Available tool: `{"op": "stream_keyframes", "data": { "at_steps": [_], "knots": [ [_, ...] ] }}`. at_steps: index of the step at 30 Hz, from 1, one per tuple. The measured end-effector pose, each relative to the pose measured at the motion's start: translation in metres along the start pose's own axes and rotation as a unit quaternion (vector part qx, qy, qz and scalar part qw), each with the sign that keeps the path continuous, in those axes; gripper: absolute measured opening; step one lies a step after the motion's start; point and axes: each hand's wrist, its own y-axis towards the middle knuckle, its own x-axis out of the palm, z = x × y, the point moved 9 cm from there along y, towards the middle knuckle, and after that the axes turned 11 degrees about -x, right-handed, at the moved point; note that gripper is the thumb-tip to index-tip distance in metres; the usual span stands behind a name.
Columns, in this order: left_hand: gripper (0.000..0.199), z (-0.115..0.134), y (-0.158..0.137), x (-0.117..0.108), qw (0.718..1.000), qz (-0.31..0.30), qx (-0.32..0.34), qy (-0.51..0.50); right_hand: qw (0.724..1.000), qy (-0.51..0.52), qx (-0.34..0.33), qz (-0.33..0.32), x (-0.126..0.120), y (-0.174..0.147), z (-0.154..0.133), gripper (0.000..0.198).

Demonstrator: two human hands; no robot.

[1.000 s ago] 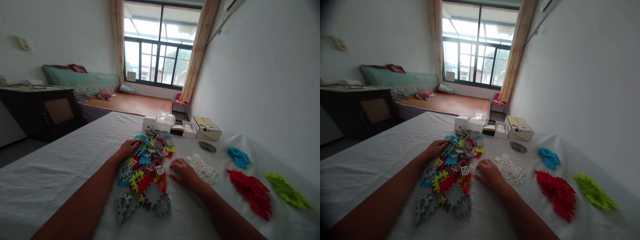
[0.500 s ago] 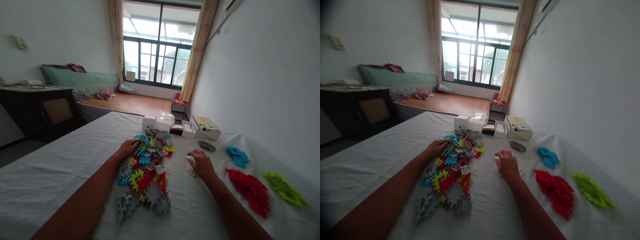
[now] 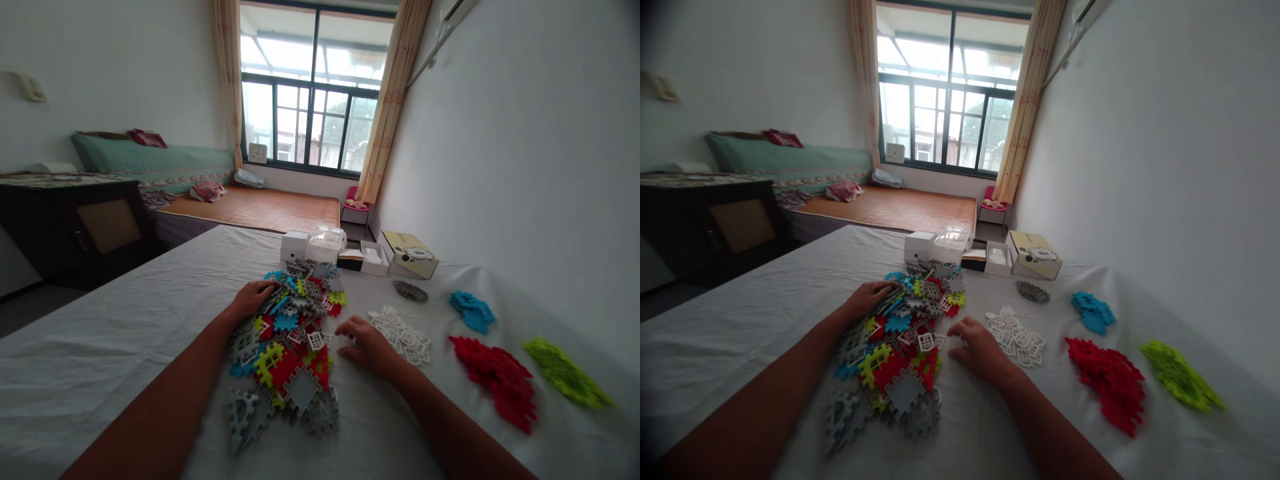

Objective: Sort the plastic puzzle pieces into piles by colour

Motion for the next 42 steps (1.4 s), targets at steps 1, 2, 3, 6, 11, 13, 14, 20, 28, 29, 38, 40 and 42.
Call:
{"op": "stream_keyframes", "data": {
  "at_steps": [1,2,3,6,11,13,14,20,28,29,38,40,42],
  "knots": [
    [0.045,0.001,0.000,0.000,1.000,0.000,0.000,-0.003,1.000,0.013,0.008,0.008,-0.003,-0.001,0.003,0.023],
    [0.045,0.001,0.000,-0.001,1.000,-0.002,0.000,-0.006,1.000,0.019,0.015,0.017,-0.006,-0.002,0.007,0.019],
    [0.045,0.002,0.000,-0.001,1.000,-0.003,0.000,-0.010,0.999,0.016,0.020,0.028,-0.011,-0.003,0.010,0.013],
    [0.045,0.002,-0.001,-0.001,1.000,-0.005,0.000,-0.011,0.995,-0.048,0.063,0.062,-0.036,-0.010,0.027,0.008],
    [0.046,0.003,-0.001,-0.001,1.000,0.003,0.014,0.005,0.963,-0.213,0.112,0.123,-0.072,-0.023,0.044,0.015],
    [0.046,0.004,-0.001,-0.001,1.000,0.002,0.022,0.006,0.975,-0.184,0.069,0.105,-0.057,-0.017,0.033,0.019],
    [0.046,0.004,-0.001,0.000,1.000,0.001,0.024,0.007,0.983,-0.158,0.040,0.084,-0.045,-0.012,0.024,0.021],
    [0.046,0.003,-0.002,0.000,1.000,0.000,0.025,0.019,0.986,-0.145,-0.067,-0.039,0.008,0.006,-0.027,0.027],
    [0.047,0.005,-0.002,-0.001,1.000,-0.001,0.022,0.017,0.989,-0.144,-0.029,-0.024,-0.012,-0.006,-0.005,0.025],
    [0.047,0.006,-0.002,0.000,1.000,-0.002,0.021,0.018,0.990,-0.137,-0.033,-0.018,-0.011,-0.005,-0.005,0.031],
    [0.046,0.001,0.000,0.000,1.000,0.001,0.007,0.011,0.998,-0.061,0.008,-0.014,0.009,0.004,-0.008,0.019],
    [0.045,0.001,0.000,0.000,1.000,0.001,0.007,0.012,0.999,-0.033,0.030,-0.018,0.003,-0.001,0.001,0.016],
    [0.044,0.001,0.000,0.000,1.000,0.001,0.013,0.014,0.998,-0.041,0.054,-0.009,-0.012,-0.008,0.016,0.011]
  ]
}}
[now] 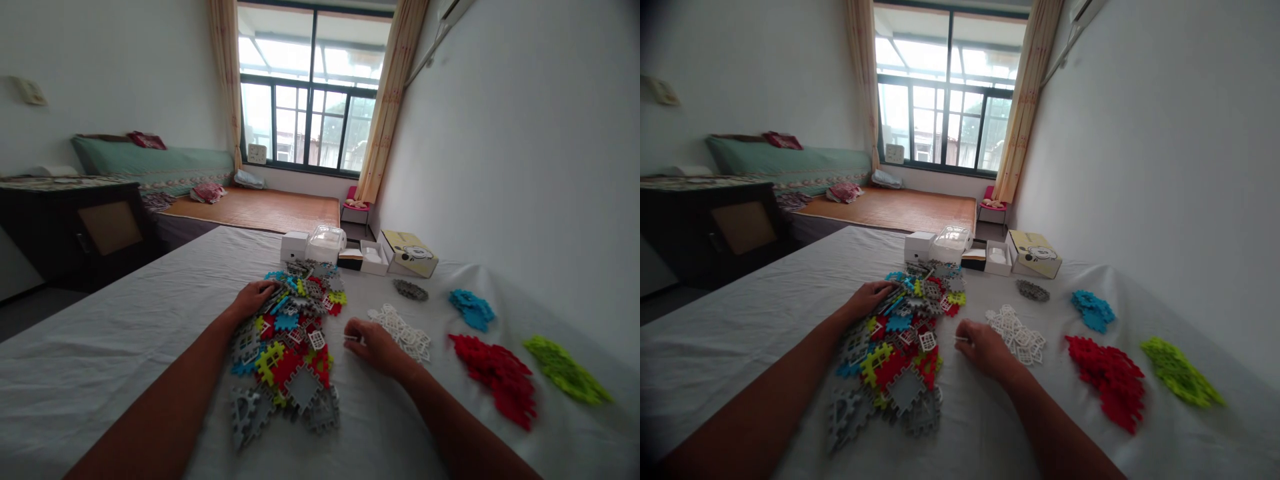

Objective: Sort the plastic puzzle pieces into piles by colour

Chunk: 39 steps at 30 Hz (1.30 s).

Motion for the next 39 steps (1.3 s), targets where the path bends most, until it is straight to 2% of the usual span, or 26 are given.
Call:
{"op": "stream_keyframes", "data": {
  "at_steps": [4,6,9,11,13,15,17,21,24,27,29,32,35,39],
  "knots": [
    [0.045,0.000,0.000,0.002,1.000,-0.004,0.019,0.003,0.984,-0.147,0.075,0.069,-0.044,-0.012,0.038,0.019],
    [0.044,-0.001,0.001,0.003,1.000,-0.004,0.022,0.005,0.974,-0.189,0.064,0.105,-0.053,-0.013,0.035,0.018],
    [0.043,-0.003,0.002,0.003,1.000,0.001,0.024,0.006,0.985,-0.127,-0.031,0.112,-0.032,-0.003,-0.002,0.026],
    [0.042,-0.003,0.002,0.004,1.000,0.001,0.028,0.004,0.989,-0.080,-0.101,0.078,-0.007,0.006,-0.035,0.034],
    [0.043,-0.002,0.002,0.003,1.000,0.000,0.028,0.001,0.987,-0.074,-0.136,0.047,0.013,0.013,-0.060,0.041],
    [0.043,-0.001,0.001,0.004,1.000,-0.004,0.026,-0.001,0.986,-0.085,-0.140,0.026,0.025,0.018,-0.071,0.041],
    [0.043,-0.001,0.001,0.004,1.000,-0.006,0.020,-0.001,0.985,-0.098,-0.138,0.014,0.029,0.020,-0.073,0.033],
    [0.044,-0.002,0.001,0.003,1.000,-0.004,0.016,0.003,0.977,-0.143,-0.157,0.015,0.021,0.018,-0.076,0.026],
    [0.044,-0.003,0.002,0.003,1.000,-0.005,0.012,-0.001,0.975,-0.176,-0.124,0.057,-0.001,0.016,-0.064,0.025],
    [0.044,-0.002,0.001,0.002,1.000,-0.009,0.004,-0.010,0.975,-0.195,-0.024,0.107,-0.031,0.007,-0.024,0.027],
    [0.043,-0.001,0.000,0.001,1.000,-0.009,0.002,-0.014,0.972,-0.208,0.033,0.109,-0.045,-0.002,0.006,0.026],
    [0.043,0.002,-0.001,0.000,1.000,-0.005,0.004,-0.016,0.967,-0.219,0.060,0.119,-0.054,-0.010,0.026,0.023],
    [0.044,0.003,-0.002,0.000,1.000,-0.003,0.010,-0.013,0.978,-0.146,-0.001,0.147,-0.044,-0.005,0.003,0.024],
    [0.045,0.004,-0.002,0.000,1.000,-0.005,0.012,-0.019,0.988,-0.040,-0.119,0.093,-0.004,0.010,-0.055,0.026]
  ]
}}
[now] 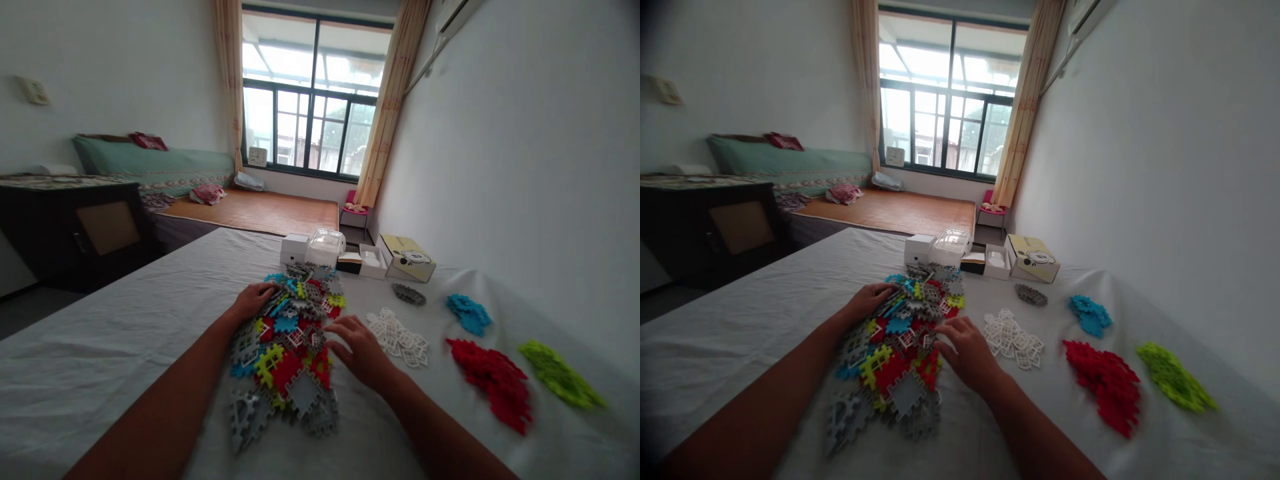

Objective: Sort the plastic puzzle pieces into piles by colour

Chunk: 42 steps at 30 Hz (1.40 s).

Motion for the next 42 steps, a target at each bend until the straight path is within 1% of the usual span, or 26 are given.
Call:
{"op": "stream_keyframes", "data": {
  "at_steps": [1,3,6,9,12,13,15,17,19,21,22,24,27,30,32,33,34,35,36,38,40,42],
  "knots": [
    [0.044,0.000,0.000,0.000,1.000,-0.002,0.000,-0.002,1.000,0.009,-0.017,-0.017,0.009,0.003,-0.010,0.026],
    [0.044,0.000,0.000,0.000,1.000,-0.004,0.000,-0.006,0.999,0.015,-0.029,-0.042,0.022,0.006,-0.020,0.025],
    [0.044,-0.001,0.001,0.000,1.000,-0.005,-0.001,-0.006,0.998,0.023,-0.023,-0.050,0.026,0.006,-0.019,0.019],
    [0.043,-0.003,0.003,0.001,1.000,-0.003,-0.004,0.002,0.999,0.040,-0.020,-0.017,0.016,0.005,-0.015,0.013],
    [0.043,-0.005,0.003,0.001,1.000,-0.002,-0.006,0.004,0.997,0.047,-0.001,0.053,-0.008,0.003,-0.004,0.009],
    [0.043,-0.005,0.003,0.001,1.000,-0.003,-0.005,0.003,0.996,0.043,0.016,0.082,-0.019,0.000,0.006,0.008],
    [0.044,-0.003,0.002,0.001,1.000,-0.003,0.001,0.002,0.985,0.027,0.077,0.149,-0.045,-0.009,0.036,0.009],
    [0.044,-0.003,0.002,0.000,1.000,-0.001,0.001,0.004,0.966,0.015,0.149,0.210,-0.073,-0.022,0.077,0.015],
    [0.044,-0.004,0.002,-0.001,1.000,0.002,-0.003,0.007,0.950,0.016,0.206,0.236,-0.096,-0.033,0.119,0.022],
    [0.044,-0.004,0.002,-0.001,1.000,0.004,-0.004,0.011,0.947,0.002,0.240,0.213,-0.110,-0.037,0.157,0.025],
    [0.044,-0.004,0.002,-0.001,1.000,0.005,-0.001,0.011,0.949,-0.024,0.251,0.189,-0.114,-0.038,0.172,0.025],
    [0.044,-0.004,0.003,0.000,1.000,0.004,0.003,0.013,0.950,-0.111,0.263,0.126,-0.118,-0.038,0.196,0.020],
    [0.043,-0.005,0.002,0.000,1.000,0.003,-0.002,0.017,0.930,-0.238,0.276,0.049,-0.113,-0.039,0.220,0.015],
    [0.042,-0.005,0.001,0.000,1.000,0.005,-0.009,0.024,0.912,-0.282,0.298,0.005,-0.101,-0.039,0.236,0.015],
    [0.041,-0.005,0.001,0.000,1.000,0.005,-0.010,0.028,0.904,-0.300,0.305,0.007,-0.097,-0.033,0.233,0.017],
    [0.041,-0.005,0.001,0.000,1.000,0.005,-0.009,0.030,0.904,-0.304,0.299,0.019,-0.095,-0.026,0.226,0.020],
    [0.041,-0.005,0.001,0.000,0.999,0.004,-0.007,0.031,0.911,-0.297,0.283,0.031,-0.091,-0.016,0.215,0.022],
    [0.041,-0.006,0.001,0.000,0.999,0.004,-0.005,0.032,0.925,-0.277,0.257,0.036,-0.084,-0.005,0.200,0.025],
    [0.041,-0.006,0.002,0.001,0.999,0.005,-0.004,0.033,0.943,-0.246,0.222,0.030,-0.072,0.009,0.183,0.026],
    [0.041,-0.007,0.002,0.001,0.999,0.006,-0.004,0.035,0.974,-0.175,0.142,-0.004,-0.042,0.035,0.145,0.026],
    [0.040,-0.007,0.002,0.001,0.999,0.007,-0.005,0.032,0.986,-0.145,0.085,-0.017,-0.016,0.053,0.112,0.028],
    [0.040,-0.006,0.001,0.000,1.000,0.006,-0.004,0.026,0.985,-0.154,0.077,0.001,0.000,0.060,0.098,0.034]
  ]
}}
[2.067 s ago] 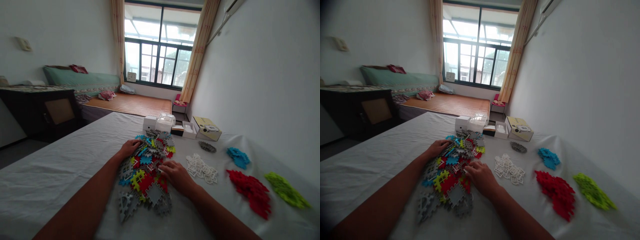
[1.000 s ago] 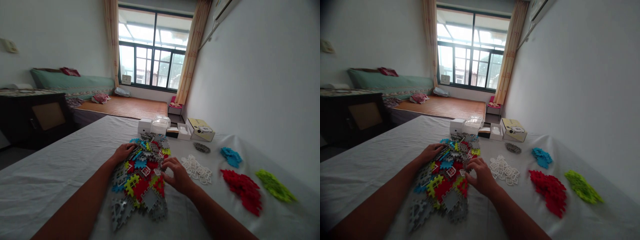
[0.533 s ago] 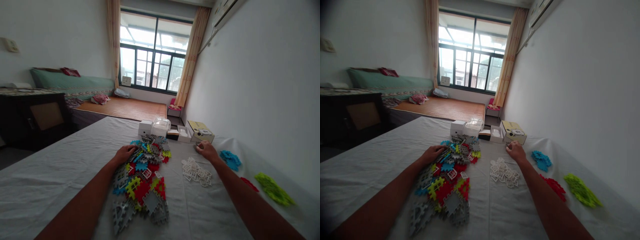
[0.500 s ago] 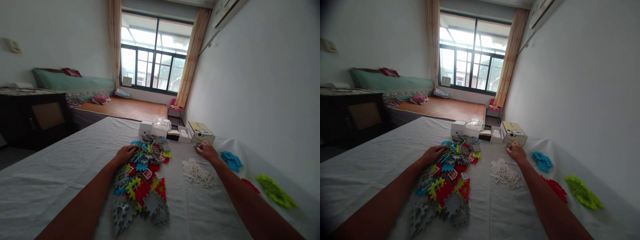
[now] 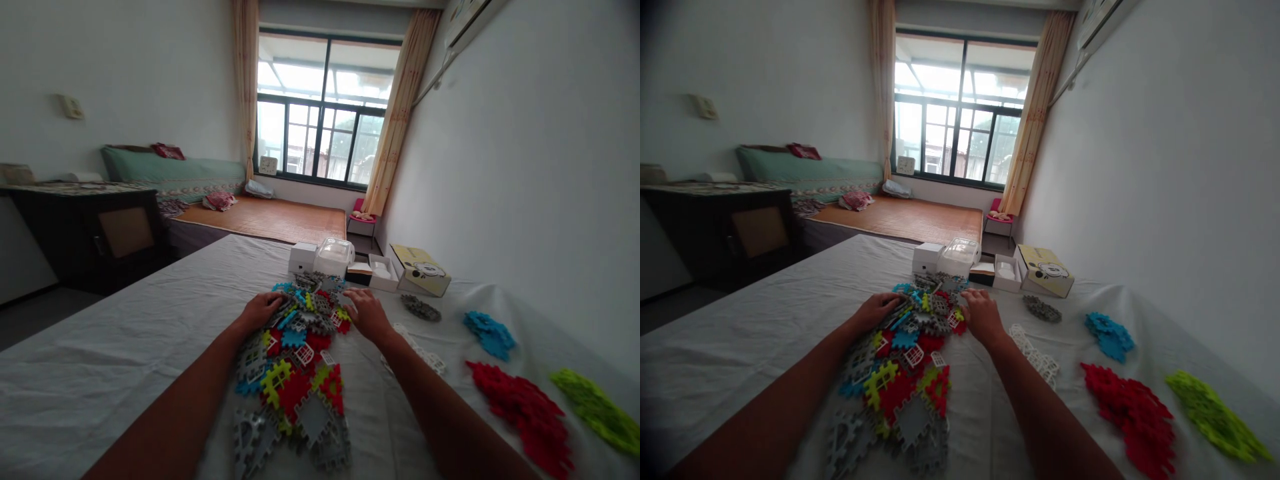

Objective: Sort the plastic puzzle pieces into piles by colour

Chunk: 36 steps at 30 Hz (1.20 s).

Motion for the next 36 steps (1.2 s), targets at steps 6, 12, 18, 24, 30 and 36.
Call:
{"op": "stream_keyframes", "data": {
  "at_steps": [6,12,18,24,30,36],
  "knots": [
    [0.040,0.001,0.000,0.000,1.000,-0.003,0.000,-0.004,0.998,0.017,0.036,-0.040,0.039,-0.003,0.008,0.044],
    [0.039,-0.005,0.003,0.003,1.000,0.002,-0.003,0.003,0.997,0.006,0.039,-0.064,0.033,-0.010,0.000,0.033],
    [0.040,-0.002,0.003,0.002,1.000,0.006,0.002,0.006,0.997,-0.008,0.073,-0.015,0.031,-0.008,0.006,0.048],
    [0.039,-0.004,0.005,0.003,1.000,0.006,0.007,0.005,0.999,-0.008,0.031,-0.041,0.039,-0.004,-0.002,0.031],
    [0.041,-0.003,0.005,0.003,1.000,0.001,0.005,-0.001,0.995,-0.083,0.031,0.044,-0.003,-0.005,-0.002,0.029],
    [0.043,0.001,0.002,0.000,1.000,-0.001,-0.005,0.000,0.973,-0.030,0.197,0.116,-0.046,-0.043,0.117,0.028]
  ]
}}
